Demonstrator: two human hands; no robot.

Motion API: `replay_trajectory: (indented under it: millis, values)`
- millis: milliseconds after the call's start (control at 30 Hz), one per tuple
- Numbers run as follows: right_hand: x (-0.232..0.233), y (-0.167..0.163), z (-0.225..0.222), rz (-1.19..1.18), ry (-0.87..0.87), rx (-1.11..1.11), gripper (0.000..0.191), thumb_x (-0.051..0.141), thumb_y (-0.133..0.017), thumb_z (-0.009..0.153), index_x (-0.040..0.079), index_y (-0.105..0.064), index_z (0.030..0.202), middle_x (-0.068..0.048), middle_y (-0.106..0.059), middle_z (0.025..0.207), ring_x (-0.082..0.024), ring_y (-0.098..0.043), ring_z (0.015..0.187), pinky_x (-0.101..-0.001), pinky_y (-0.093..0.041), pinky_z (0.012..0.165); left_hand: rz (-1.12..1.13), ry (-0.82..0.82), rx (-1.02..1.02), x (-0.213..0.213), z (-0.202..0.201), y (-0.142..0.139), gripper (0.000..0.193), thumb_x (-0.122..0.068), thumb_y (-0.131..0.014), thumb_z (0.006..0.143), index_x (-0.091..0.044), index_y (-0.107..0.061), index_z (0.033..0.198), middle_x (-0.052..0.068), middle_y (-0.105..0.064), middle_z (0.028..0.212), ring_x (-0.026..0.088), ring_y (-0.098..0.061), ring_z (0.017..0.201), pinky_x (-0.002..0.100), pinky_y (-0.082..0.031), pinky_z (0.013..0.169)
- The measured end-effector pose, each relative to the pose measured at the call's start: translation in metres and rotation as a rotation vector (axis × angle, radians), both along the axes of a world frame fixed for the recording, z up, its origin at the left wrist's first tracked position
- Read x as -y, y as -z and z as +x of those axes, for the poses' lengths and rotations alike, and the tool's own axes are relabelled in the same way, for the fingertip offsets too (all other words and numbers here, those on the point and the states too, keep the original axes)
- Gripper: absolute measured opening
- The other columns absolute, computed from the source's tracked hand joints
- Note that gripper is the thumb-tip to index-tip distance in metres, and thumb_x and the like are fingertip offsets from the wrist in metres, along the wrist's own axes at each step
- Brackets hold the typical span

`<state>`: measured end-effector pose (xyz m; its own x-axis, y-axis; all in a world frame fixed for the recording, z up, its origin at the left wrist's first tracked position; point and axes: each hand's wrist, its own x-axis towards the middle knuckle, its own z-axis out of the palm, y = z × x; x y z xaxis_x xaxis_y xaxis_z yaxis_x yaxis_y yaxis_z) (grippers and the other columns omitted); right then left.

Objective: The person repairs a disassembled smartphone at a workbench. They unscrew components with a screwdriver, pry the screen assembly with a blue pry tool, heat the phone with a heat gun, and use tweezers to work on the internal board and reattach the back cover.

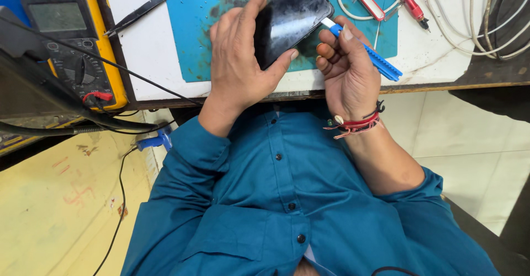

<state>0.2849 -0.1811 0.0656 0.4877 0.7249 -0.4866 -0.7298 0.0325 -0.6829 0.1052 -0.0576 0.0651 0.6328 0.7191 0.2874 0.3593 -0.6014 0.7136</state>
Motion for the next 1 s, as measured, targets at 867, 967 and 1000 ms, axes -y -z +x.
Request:
replay_trajectory:
  millis: [867,967,1000]
  values:
    - [0.007,-0.044,0.005,0.138,-0.148,0.832,0.024,0.008,-0.068,0.113,-0.004,-0.066,0.133,-0.017,-0.076,0.108,-0.018,-0.075,0.095,-0.0313,-0.064,0.089,-0.198,0.011,0.392,0.015,0.038,-0.016,0.092,-0.004,-0.093,0.089,-0.012,-0.032,0.157,0.007,-0.039,0.146,0.019,-0.049,0.137,0.027,-0.043,0.117]
    - [0.007,-0.047,0.008,0.138,-0.211,0.988,0.016,0.006,-0.068,0.114,-0.005,-0.069,0.126,-0.016,-0.073,0.102,-0.018,-0.075,0.089,-0.0279,-0.061,0.082,-0.262,0.045,0.457,0.017,0.041,-0.011,0.091,0.000,-0.092,0.091,-0.010,-0.029,0.157,0.006,-0.037,0.149,0.017,-0.047,0.137,0.026,-0.041,0.120]
    - [0.007,-0.047,0.009,0.129,-0.214,0.964,0.016,0.006,-0.068,0.114,-0.005,-0.069,0.125,-0.016,-0.073,0.100,-0.017,-0.074,0.088,-0.0273,-0.060,0.080,-0.273,0.048,0.449,0.018,0.042,-0.009,0.091,0.001,-0.090,0.091,-0.009,-0.029,0.157,0.006,-0.037,0.151,0.016,-0.047,0.138,0.026,-0.041,0.120]
